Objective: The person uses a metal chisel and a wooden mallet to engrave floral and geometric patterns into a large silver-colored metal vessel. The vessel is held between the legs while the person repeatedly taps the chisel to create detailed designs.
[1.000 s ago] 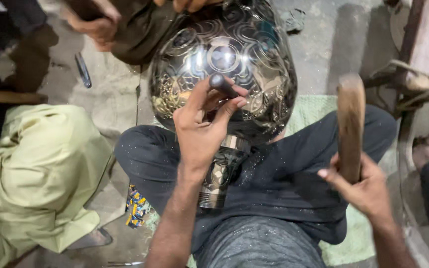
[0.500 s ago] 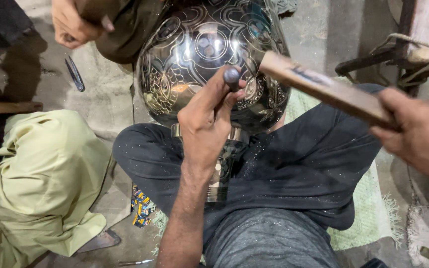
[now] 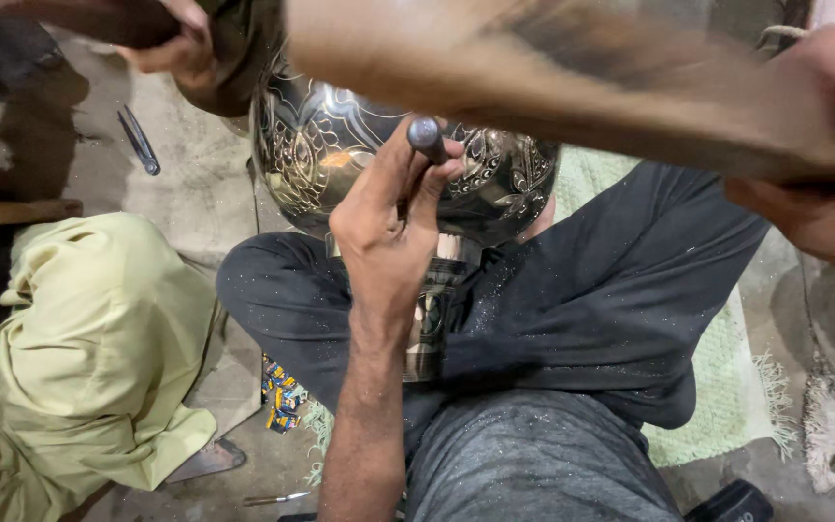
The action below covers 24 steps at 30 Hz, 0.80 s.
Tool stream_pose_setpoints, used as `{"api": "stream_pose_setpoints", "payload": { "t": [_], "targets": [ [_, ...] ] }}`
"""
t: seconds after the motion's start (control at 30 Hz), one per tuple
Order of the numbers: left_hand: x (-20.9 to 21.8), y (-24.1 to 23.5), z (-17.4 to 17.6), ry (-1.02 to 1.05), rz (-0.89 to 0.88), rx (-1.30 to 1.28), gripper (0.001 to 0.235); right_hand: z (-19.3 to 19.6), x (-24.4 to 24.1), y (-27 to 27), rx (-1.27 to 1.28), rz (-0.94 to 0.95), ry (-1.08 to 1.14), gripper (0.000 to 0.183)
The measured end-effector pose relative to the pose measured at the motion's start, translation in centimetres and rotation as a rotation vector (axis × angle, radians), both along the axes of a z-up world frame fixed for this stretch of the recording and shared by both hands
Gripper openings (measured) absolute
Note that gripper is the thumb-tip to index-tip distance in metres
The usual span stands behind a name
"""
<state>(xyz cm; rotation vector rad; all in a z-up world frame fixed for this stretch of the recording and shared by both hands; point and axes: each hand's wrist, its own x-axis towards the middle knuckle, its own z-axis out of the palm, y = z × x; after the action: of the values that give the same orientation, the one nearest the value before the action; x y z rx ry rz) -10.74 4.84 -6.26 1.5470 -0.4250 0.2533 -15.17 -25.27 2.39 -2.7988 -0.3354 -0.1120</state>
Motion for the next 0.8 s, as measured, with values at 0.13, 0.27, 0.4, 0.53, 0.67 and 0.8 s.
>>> {"api": "stream_pose_setpoints", "payload": {
  "t": [0.13,0.27,0.4,0.53,0.67,0.8],
  "targets": [
    [-0.3,0.1,0.4,-0.097,0.162,0.272,0.02,0.5,-0.3,0.3,0.034,0.065,-0.08,0.029],
    [-0.7,-0.6,0.2,-0.114,0.23,0.285,0.016,1.0,-0.7,1.2,-0.009,0.013,-0.022,0.029],
    [-1.7,-3.0,-0.6,-0.095,0.335,0.108,0.023,1.4,-0.3,1.7,-0.085,-0.077,0.099,0.037],
    [-2.7,-4.2,-1.8,-0.099,0.418,0.062,0.03,0.8,0.6,1.6,-0.016,-0.053,0.14,0.041],
    [-2.7,-4.3,-3.1,-0.128,0.464,0.075,0.029,1.1,0.9,1.7,-0.387,-0.024,0.145,0.041],
    [-2.6,-4.0,-4.3,-0.12,0.454,0.099,0.03,2.4,0.9,3.0,-0.466,0.054,0.099,0.031]
  ]
}}
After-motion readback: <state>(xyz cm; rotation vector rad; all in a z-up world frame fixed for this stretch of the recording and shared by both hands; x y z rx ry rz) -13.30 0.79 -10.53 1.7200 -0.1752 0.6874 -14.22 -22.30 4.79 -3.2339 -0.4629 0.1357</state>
